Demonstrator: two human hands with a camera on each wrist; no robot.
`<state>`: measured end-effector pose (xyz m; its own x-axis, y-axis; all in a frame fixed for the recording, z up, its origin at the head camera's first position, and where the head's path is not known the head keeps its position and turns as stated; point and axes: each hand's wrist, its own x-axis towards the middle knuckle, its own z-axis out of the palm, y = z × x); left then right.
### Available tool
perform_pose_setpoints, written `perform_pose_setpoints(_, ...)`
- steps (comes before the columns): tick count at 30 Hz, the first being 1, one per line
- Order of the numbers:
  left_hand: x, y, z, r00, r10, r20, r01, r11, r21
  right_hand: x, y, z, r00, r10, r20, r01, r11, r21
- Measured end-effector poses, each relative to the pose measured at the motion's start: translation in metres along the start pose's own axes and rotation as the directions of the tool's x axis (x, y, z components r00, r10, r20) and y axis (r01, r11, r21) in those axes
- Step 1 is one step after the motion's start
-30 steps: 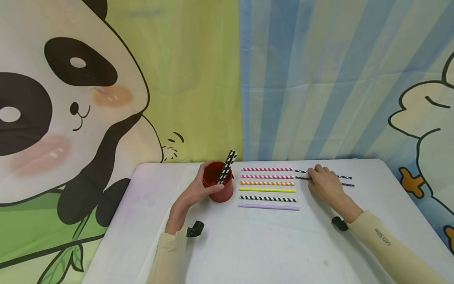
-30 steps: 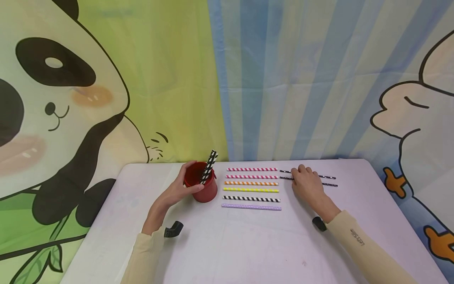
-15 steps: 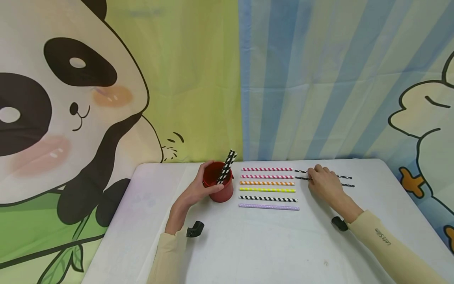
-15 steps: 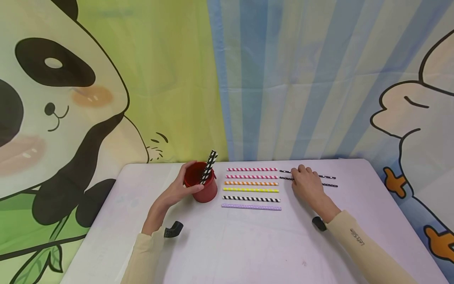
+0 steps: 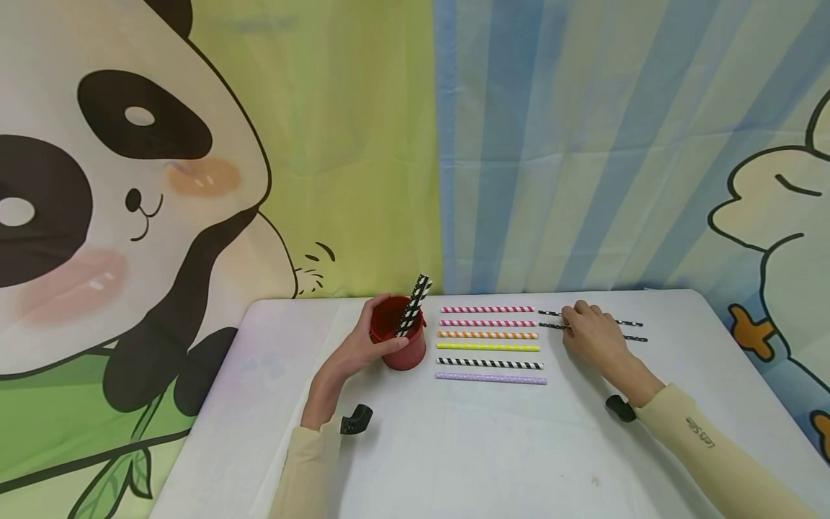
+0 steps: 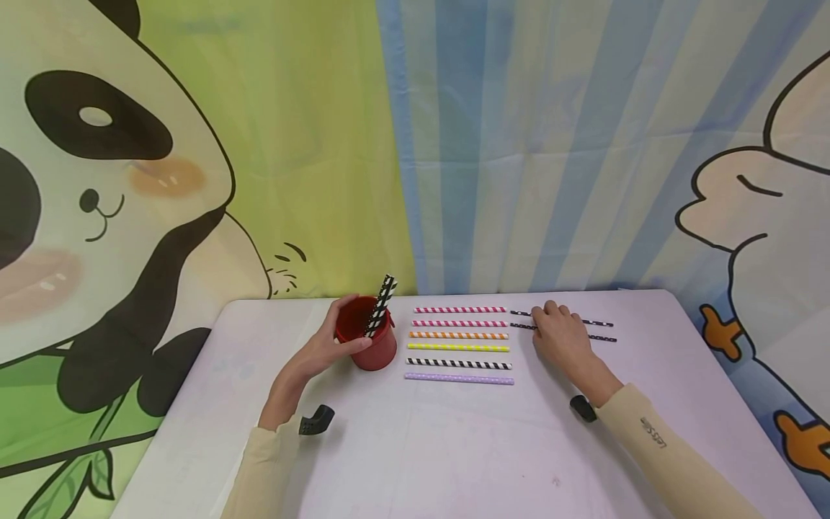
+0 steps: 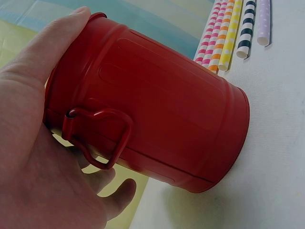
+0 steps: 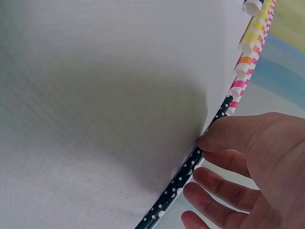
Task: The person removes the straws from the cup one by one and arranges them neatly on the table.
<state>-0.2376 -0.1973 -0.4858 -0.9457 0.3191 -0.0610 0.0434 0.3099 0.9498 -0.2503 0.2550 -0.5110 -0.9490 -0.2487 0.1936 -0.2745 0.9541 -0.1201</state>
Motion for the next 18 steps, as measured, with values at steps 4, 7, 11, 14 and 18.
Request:
perform_pose_setpoints(4, 0.000, -0.001, 0.000, 1.000, -0.002, 0.003, 0.002, 1.000, -0.001, -0.001, 0.000, -0.001, 1.000, 0.005, 0.003, -0.005, 1.000, 0.001)
perform_pose_setpoints(7, 0.000, -0.001, 0.000, 1.000, 0.001, 0.003, -0.001, 1.000, -0.003, -0.001, -0.001, -0.002, 1.000, -0.001, -0.001, 0.001, 1.000, 0.001)
perform_pose_setpoints(11, 0.000, -0.001, 0.000, 1.000, 0.005, 0.004, -0.005, 1.000, -0.010, 0.000, -0.003, -0.005, 1.000, -0.008, -0.005, 0.008, 1.000, 0.002)
perform_pose_setpoints(14, 0.000, -0.001, 0.000, 1.000, 0.002, 0.006, -0.002, 1.000, -0.013, 0.002, -0.008, -0.008, 1.000, -0.010, -0.002, 0.010, 1.000, 0.001)
perform_pose_setpoints(18, 0.000, 0.000, 0.000, 1.000, 0.001, 0.005, -0.001, 1.000, -0.014, 0.005, -0.017, -0.015, 1.000, -0.012, 0.019, 0.011, 1.000, 0.005)
